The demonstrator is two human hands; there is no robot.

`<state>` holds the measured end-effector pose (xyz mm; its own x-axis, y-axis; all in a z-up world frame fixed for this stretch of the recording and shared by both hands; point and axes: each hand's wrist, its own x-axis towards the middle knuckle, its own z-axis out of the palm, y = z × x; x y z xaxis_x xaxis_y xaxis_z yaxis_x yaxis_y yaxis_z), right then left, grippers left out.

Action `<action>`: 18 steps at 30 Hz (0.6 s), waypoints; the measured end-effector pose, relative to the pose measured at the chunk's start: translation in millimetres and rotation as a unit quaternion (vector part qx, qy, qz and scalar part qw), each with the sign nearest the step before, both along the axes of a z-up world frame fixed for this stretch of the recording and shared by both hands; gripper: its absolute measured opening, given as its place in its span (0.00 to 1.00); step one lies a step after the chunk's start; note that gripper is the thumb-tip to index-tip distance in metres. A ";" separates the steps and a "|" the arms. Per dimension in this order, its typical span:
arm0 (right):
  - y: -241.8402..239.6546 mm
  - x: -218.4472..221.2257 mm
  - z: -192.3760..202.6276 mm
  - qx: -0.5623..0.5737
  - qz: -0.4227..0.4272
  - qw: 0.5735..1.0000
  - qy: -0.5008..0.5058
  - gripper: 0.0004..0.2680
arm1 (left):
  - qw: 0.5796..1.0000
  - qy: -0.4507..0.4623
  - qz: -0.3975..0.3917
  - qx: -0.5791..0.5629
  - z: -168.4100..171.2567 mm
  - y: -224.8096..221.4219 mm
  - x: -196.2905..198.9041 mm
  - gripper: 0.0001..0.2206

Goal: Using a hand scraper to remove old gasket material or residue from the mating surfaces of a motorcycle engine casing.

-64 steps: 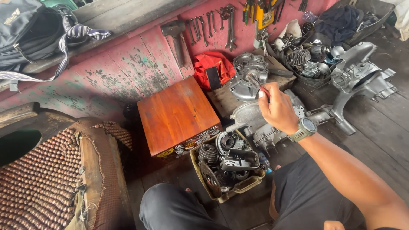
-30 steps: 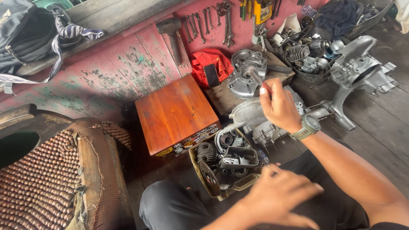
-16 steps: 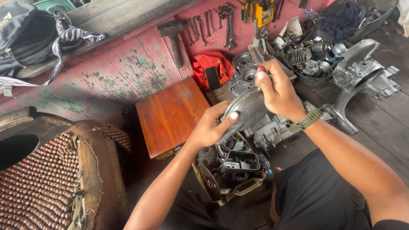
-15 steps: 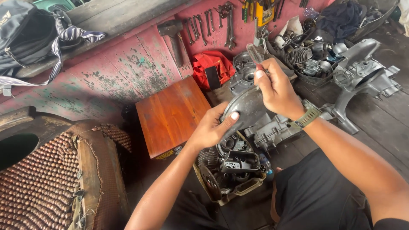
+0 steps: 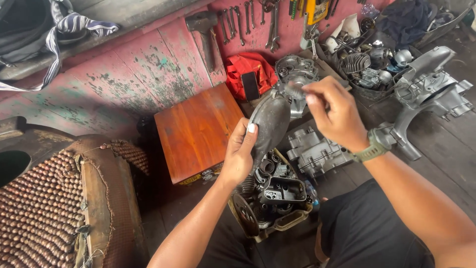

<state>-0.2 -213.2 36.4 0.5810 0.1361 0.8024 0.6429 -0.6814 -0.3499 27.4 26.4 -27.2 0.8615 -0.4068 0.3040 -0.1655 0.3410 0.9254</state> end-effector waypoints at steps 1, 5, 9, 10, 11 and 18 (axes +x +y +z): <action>3.1 -3.3 -1.8 -0.002 0.010 1.000 0.005 0.07 | 1.000 0.002 0.004 -0.023 -10.1 -1.9 4.3 0.13; 3.2 -5.3 -1.1 -0.004 0.039 0.999 0.006 0.10 | 0.998 -0.003 0.010 -0.055 -14.8 -3.5 9.5 0.13; -1.5 -4.2 -2.7 -0.006 0.029 1.000 0.009 0.08 | 0.997 -0.009 0.000 -0.073 -16.5 -8.8 5.8 0.13; 1.1 -6.5 -1.1 0.001 0.040 0.999 0.017 0.08 | 0.997 -0.007 -0.006 -0.078 -18.0 -11.1 3.6 0.12; 2.5 -7.0 -0.4 0.000 0.044 0.999 0.016 0.08 | 0.997 -0.008 -0.003 -0.079 -10.9 -11.7 -2.7 0.12; -17.8 1.0 -7.6 -0.055 -0.022 0.998 -0.021 0.04 | 0.998 -0.012 0.002 -0.064 -9.6 -14.7 -10.0 0.13</action>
<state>0.8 -231.0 28.8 0.5547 0.2009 0.8075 0.6246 -0.7417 -0.2445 17.4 11.7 -36.8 0.8548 -0.3601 0.3737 -0.1889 0.4548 0.8703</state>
